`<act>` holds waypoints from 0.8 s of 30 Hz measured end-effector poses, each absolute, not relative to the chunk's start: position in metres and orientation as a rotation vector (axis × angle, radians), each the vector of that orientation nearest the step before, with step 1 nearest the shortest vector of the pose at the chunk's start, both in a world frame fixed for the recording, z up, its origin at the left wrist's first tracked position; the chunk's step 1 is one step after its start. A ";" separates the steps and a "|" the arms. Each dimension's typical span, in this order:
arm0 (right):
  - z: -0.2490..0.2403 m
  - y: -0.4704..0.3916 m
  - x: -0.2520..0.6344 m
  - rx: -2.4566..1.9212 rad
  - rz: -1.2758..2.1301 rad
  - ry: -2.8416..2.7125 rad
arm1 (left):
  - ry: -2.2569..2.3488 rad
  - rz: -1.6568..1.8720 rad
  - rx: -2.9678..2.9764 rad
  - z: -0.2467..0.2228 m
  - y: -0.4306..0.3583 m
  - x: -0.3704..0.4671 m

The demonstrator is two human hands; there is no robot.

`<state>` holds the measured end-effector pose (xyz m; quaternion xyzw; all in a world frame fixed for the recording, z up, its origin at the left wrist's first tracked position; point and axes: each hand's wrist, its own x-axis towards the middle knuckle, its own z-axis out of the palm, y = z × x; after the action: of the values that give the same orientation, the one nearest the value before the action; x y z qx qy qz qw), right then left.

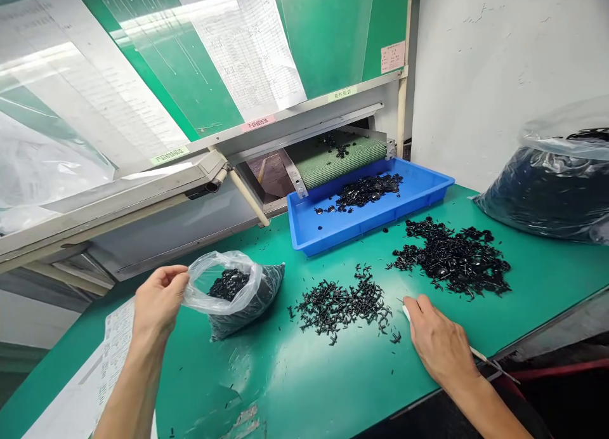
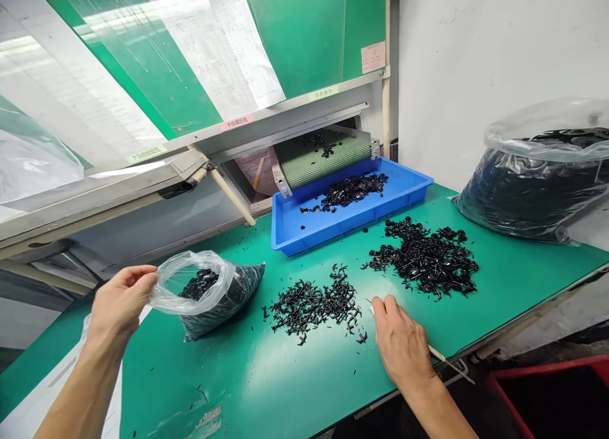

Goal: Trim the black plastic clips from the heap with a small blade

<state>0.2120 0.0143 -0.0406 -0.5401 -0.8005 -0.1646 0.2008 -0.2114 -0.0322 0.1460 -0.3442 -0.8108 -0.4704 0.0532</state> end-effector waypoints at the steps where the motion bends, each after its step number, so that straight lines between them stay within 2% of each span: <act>1: -0.040 0.014 0.212 -1.510 -0.450 -2.232 | -2.477 -1.390 -1.048 0.146 -0.032 -0.211; 7: -0.037 0.013 0.210 -1.544 -0.393 -2.232 | -2.318 -1.086 -1.084 0.152 -0.045 -0.190; 11: -0.035 0.013 0.209 -1.578 -0.343 -2.244 | -2.107 -0.666 -1.794 0.131 -0.056 -0.164; 14: -0.035 0.013 0.208 -1.596 -0.325 -2.243 | -2.106 -0.410 -1.882 0.114 -0.057 -0.151; 20: -0.037 0.014 0.206 -1.618 -0.319 -2.211 | -2.433 -0.364 -1.724 0.126 -0.050 -0.131; 24: -0.035 0.014 0.205 -1.638 -0.329 -2.201 | -2.286 -0.532 -1.707 0.136 -0.056 -0.118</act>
<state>0.2046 0.0137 -0.0350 -0.5821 -0.7824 -0.1170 0.1879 -0.1183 -0.0556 0.1364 -0.5839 -0.7821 -0.1820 0.1193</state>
